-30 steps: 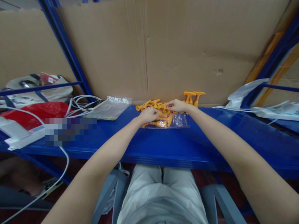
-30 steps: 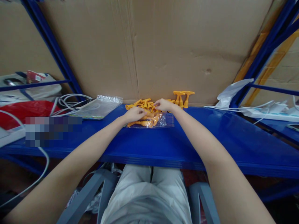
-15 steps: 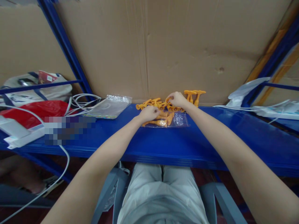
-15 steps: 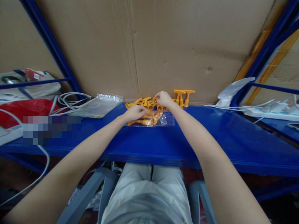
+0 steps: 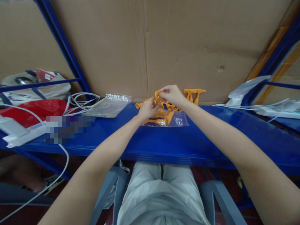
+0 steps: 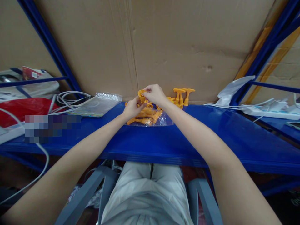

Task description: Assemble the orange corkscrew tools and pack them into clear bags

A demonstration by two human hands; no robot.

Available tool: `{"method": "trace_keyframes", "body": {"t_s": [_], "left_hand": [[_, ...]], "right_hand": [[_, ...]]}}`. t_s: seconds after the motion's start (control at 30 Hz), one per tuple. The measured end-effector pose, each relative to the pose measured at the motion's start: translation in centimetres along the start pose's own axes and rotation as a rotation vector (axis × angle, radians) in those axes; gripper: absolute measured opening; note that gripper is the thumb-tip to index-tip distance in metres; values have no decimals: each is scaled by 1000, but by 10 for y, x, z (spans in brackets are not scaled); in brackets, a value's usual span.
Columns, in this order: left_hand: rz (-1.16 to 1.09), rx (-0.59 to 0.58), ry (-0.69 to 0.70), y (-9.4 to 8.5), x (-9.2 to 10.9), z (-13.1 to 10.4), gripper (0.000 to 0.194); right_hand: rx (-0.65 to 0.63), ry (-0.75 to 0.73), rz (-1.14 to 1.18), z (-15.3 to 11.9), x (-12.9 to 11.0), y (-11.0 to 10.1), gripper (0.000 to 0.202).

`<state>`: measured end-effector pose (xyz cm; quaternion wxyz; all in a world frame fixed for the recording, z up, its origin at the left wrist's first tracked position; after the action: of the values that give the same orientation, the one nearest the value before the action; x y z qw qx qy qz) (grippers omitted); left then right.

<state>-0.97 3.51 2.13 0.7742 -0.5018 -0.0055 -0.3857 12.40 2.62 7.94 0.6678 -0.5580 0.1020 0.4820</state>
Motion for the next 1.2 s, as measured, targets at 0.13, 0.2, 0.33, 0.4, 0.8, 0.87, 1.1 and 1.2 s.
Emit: {"method": "trace_keyframes", "body": {"t_s": [0.13,0.2,0.33,0.4,0.8,0.87,1.1,1.2], "left_hand": [[-181,111,2,-4,-6,3,10],[-333,138,-7,-4,-8,6,7],[-637,91,-97,0,-10,9,18],[-738,64,-138,0,-7,9,24],[-944,-141,-224,4,8,0,25],[-887,-177,-207,5,9,0,24],[-832,-306,-121,10,11,-1,30],[-777,-301,-121,11,12,-2,32]], "right_hand": [[-34,-99,35,-2,-9,8,20],[-41,-149,-9,-2,-7,8,22],[-89,-155,-300,-7,6,8,23],[-131,-119,-469,-13,11,10,26],[-123,-17,-717,-42,6,12,29],[-116,-5,-718,-45,6,12,29],[-87,41,-796,-54,4,14,24],[-73,52,-823,-56,2,12,26]]}}
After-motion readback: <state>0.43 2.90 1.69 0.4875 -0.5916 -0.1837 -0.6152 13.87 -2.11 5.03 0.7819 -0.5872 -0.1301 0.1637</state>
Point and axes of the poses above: each hand's wrist, its own z-axis towards the middle knuckle, its own y-axis out of the palm, x = y × z, the point moved 4 cm from there along z, towards the middle knuckle, and after that the axes turned 15 degrees about -x, right-handed, at the moved point
